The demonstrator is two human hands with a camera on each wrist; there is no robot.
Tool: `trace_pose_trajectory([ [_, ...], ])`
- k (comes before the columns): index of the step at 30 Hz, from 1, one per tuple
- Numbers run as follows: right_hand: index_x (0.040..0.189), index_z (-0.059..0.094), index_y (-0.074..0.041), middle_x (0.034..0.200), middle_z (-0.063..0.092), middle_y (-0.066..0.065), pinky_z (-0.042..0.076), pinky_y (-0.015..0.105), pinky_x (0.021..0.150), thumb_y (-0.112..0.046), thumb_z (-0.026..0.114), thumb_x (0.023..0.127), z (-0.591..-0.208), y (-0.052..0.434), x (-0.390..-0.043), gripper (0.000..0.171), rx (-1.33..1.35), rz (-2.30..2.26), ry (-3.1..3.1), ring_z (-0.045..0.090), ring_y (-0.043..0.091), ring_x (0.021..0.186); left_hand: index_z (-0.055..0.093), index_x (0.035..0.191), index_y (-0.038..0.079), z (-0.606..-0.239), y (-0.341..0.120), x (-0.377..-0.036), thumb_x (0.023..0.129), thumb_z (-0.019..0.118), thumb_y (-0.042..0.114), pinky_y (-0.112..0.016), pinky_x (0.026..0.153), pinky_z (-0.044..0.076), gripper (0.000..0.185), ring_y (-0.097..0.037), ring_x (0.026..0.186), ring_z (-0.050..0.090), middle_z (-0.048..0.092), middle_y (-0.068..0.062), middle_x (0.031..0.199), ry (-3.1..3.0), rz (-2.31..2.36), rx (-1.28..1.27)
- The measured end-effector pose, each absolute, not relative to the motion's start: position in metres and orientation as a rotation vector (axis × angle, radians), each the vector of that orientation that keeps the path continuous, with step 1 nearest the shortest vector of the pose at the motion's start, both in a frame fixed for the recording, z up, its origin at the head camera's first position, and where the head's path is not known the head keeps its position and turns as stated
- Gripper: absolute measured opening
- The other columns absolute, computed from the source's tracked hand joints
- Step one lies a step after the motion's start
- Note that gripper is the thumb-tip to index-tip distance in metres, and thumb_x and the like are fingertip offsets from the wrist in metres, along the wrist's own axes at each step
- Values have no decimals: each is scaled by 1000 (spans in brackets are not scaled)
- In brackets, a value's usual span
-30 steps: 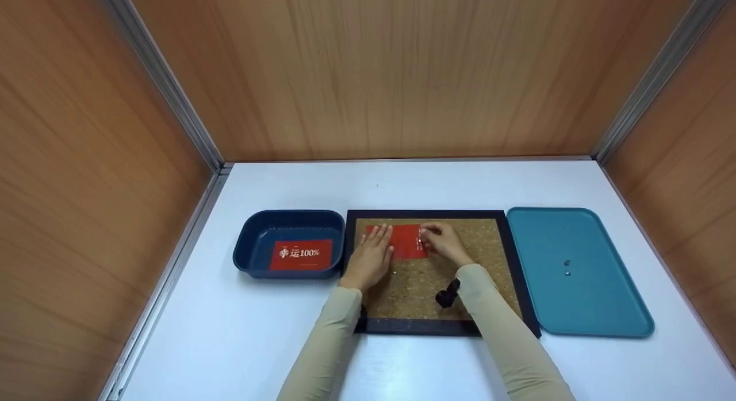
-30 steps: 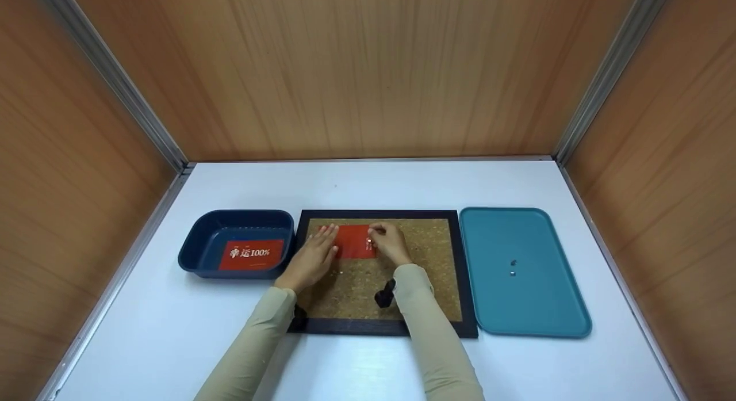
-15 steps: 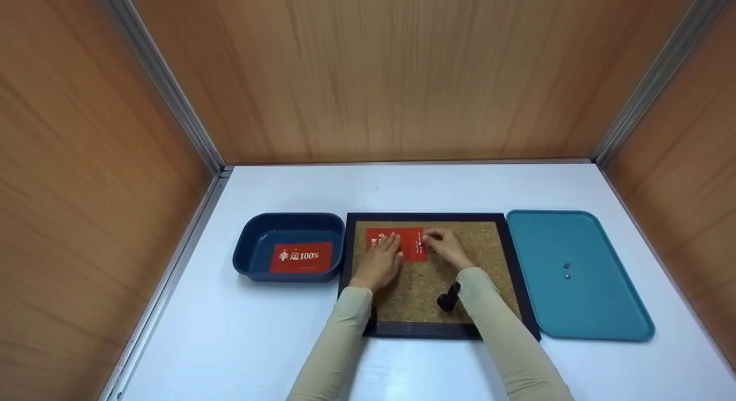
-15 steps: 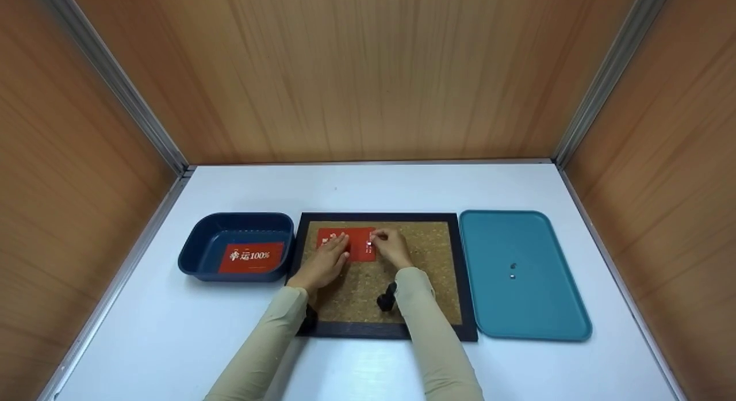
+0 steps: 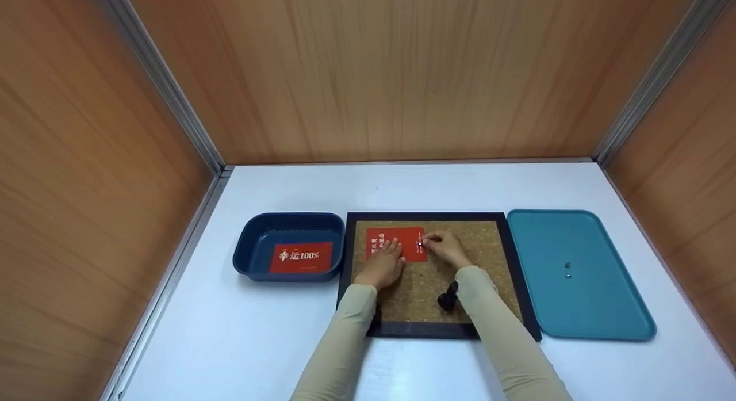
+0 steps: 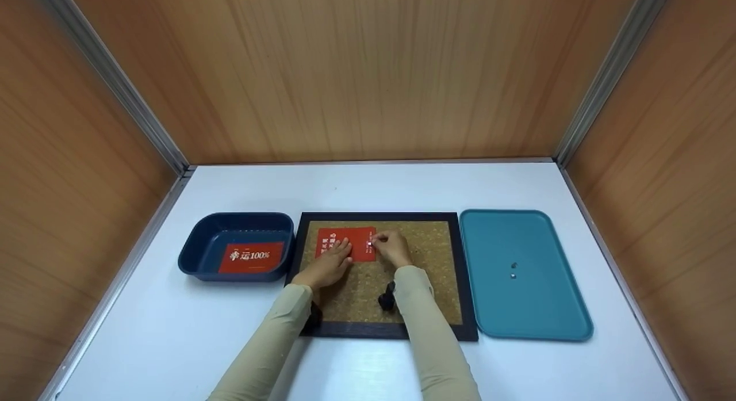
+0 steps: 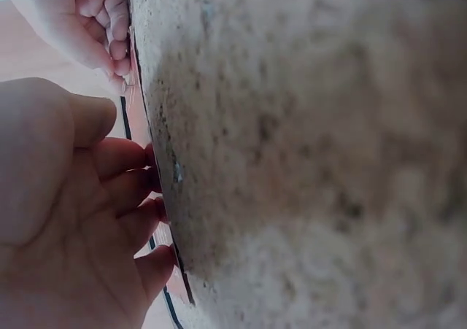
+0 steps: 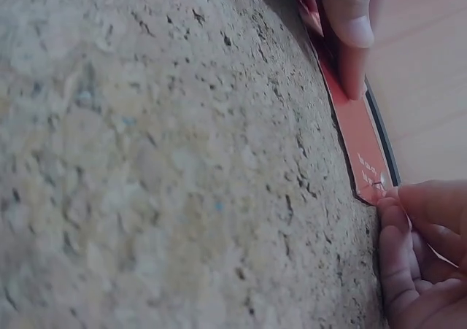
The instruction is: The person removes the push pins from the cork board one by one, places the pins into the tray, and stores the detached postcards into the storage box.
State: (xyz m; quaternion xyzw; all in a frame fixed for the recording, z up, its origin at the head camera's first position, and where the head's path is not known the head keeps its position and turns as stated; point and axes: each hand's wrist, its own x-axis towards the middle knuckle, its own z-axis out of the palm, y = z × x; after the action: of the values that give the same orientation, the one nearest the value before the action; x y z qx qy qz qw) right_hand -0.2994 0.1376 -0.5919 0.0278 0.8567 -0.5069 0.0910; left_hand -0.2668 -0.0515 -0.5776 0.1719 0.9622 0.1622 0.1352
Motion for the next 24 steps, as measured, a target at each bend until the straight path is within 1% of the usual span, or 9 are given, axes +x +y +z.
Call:
trace_pose_trajectory([
  [8, 109, 70, -3, 112, 68, 16, 53, 40, 86, -19, 59, 95, -590, 137, -301, 23, 115, -1450, 2551, 63, 28, 102, 29, 151, 9, -577, -50, -269, 105, 34, 29, -44, 119, 23, 51, -23, 148, 19, 22, -6, 160, 2761, 449, 479],
  [14, 102, 71, -3, 104, 70, 13, 53, 34, 79, -17, 60, 94, -588, 134, -301, 19, 114, -1437, 2566, 64, 22, 93, 29, 151, 8, -576, -51, -270, 105, 33, 29, -43, 120, 21, 50, -24, 149, 17, 21, -7, 160, 2735, 477, 480],
  [19, 96, 71, -1, 95, 70, 11, 50, 28, 72, -14, 61, 93, -587, 133, -300, 17, 58, -1411, 2604, 60, 17, 82, 30, 151, 7, -576, -51, -270, 105, 34, 27, -43, 120, 21, 50, -25, 149, 17, 21, -8, 160, 2724, 506, 492],
  [24, 94, 70, -1, 89, 69, 9, 48, 24, 66, -14, 61, 94, -587, 132, -301, 16, 40, -1384, 2616, 57, 14, 75, 30, 151, 8, -578, -51, -271, 105, 34, 28, -42, 120, 21, 50, -25, 148, 18, 22, -8, 160, 2730, 501, 493],
])
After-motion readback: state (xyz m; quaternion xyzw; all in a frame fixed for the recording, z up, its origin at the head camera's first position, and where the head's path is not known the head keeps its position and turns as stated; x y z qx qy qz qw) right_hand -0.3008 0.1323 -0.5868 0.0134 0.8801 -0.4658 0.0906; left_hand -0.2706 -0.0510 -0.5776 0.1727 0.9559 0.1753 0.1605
